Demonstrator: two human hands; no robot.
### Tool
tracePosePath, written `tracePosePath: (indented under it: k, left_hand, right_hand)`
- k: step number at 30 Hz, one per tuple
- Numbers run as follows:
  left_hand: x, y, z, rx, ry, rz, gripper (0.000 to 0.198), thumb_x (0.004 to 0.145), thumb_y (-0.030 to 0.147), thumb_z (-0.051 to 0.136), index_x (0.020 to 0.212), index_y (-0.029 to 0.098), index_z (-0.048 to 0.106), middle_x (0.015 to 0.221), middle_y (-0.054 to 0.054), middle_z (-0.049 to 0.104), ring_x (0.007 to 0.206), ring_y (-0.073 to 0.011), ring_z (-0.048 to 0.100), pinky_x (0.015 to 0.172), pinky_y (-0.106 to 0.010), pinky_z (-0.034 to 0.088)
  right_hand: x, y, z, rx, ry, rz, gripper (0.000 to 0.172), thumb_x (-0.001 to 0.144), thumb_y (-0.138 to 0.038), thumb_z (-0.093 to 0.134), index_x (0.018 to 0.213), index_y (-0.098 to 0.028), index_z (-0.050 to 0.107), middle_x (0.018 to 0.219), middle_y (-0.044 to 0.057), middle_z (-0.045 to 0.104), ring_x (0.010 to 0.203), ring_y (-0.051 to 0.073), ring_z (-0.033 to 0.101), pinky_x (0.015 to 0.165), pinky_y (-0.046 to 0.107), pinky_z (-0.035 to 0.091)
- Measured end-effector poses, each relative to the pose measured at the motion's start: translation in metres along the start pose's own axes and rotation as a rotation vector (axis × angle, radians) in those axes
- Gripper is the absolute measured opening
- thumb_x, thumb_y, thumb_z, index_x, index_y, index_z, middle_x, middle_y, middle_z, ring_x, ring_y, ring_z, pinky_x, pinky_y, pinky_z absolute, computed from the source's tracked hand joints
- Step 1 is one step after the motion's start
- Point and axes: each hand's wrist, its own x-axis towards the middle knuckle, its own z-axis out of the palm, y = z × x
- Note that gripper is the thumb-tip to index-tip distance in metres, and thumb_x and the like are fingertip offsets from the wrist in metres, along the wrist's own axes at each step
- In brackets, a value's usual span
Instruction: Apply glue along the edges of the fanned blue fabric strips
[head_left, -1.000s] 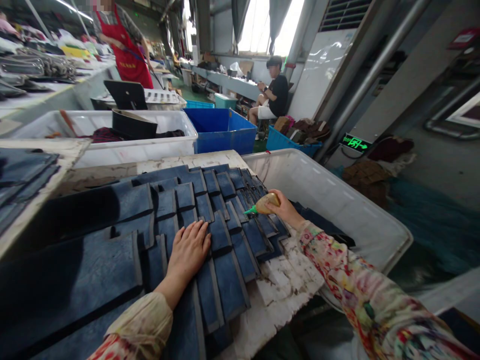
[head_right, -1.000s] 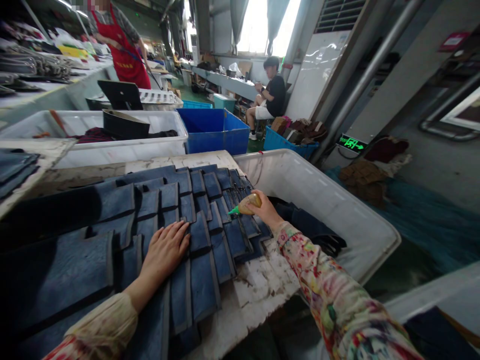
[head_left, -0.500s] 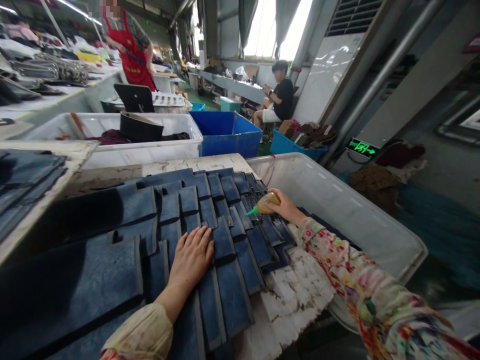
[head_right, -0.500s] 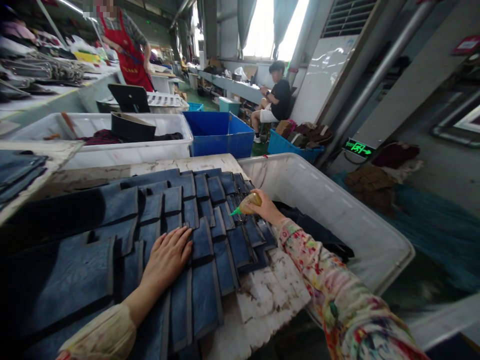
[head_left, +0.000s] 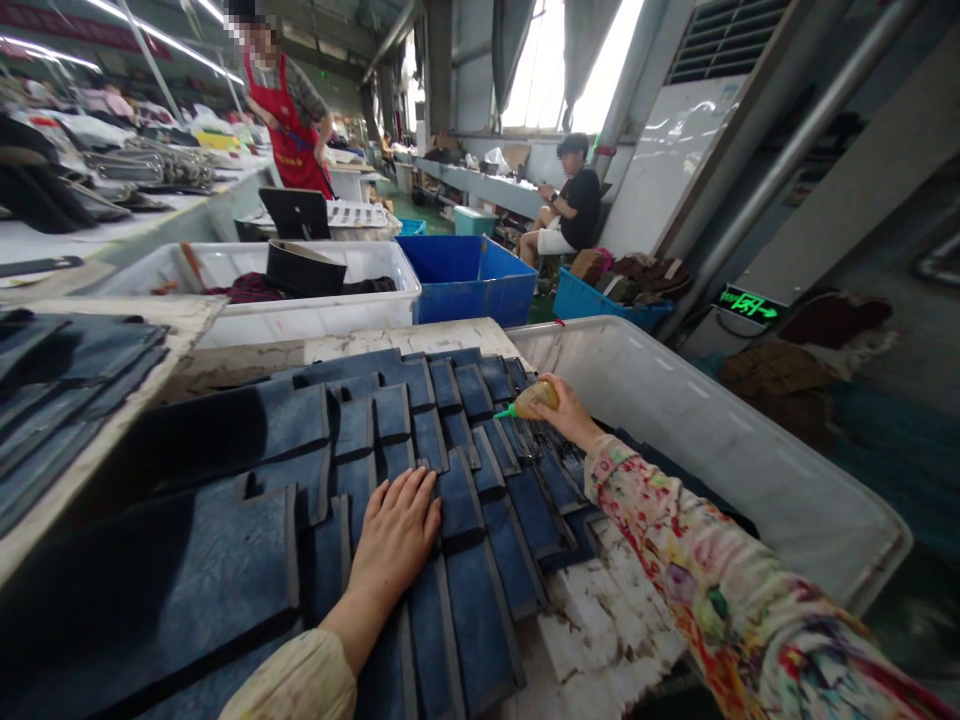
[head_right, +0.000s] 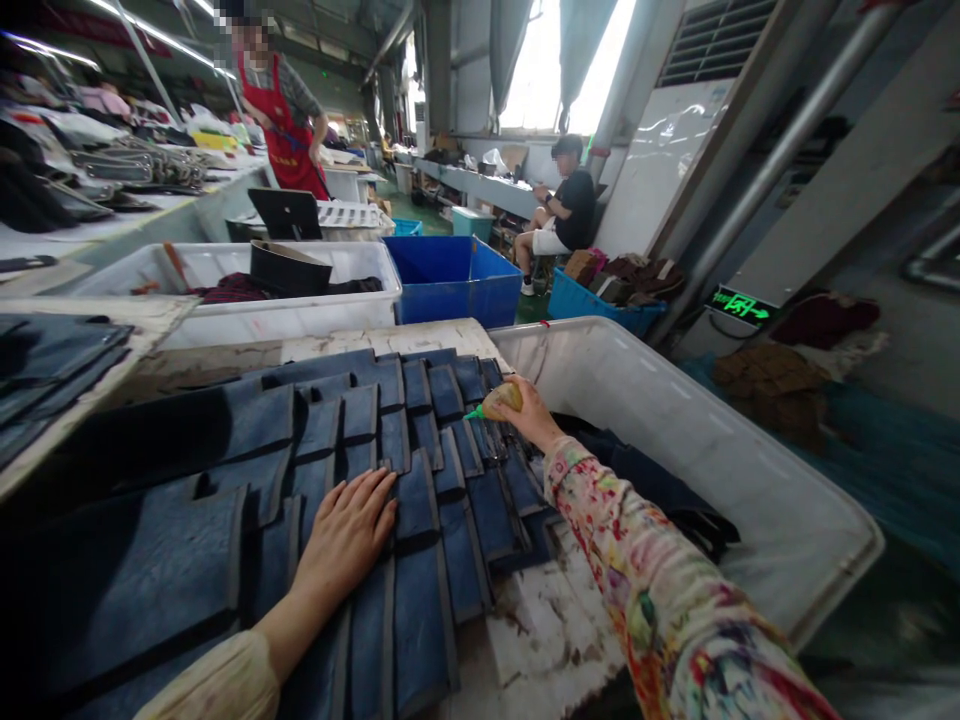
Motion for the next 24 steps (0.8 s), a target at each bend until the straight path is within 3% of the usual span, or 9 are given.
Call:
tracePosePath:
  k: [15, 24]
  left_hand:
    - [-0.001, -0.001, 0.002, 0.013, 0.003, 0.016, 0.039, 0.089, 0.032, 0.039, 0.125, 0.022, 0.051, 0.129, -0.005, 0.054, 0.121, -0.0241, 0.046, 0.101, -0.043, 0.029]
    - [-0.001, -0.002, 0.002, 0.024, 0.009, 0.018, 0.038, 0.089, 0.031, 0.040, 0.125, 0.023, 0.051, 0.129, -0.005, 0.054, 0.120, -0.0232, 0.046, 0.101, -0.042, 0.029]
  right_hand:
    - [0.013, 0.003, 0.009, 0.019, 0.032, -0.024, 0.049, 0.073, -0.040, 0.060, 0.116, -0.022, 0.045, 0.116, 0.009, 0.050, 0.113, 0.024, 0.046, 0.102, 0.042, 0.033]
    - [0.041, 0.009, 0.022, 0.014, 0.078, -0.010, 0.051, 0.073, -0.042, 0.060, 0.117, -0.020, 0.046, 0.116, 0.009, 0.050, 0.110, 0.023, 0.048, 0.099, 0.040, 0.036]
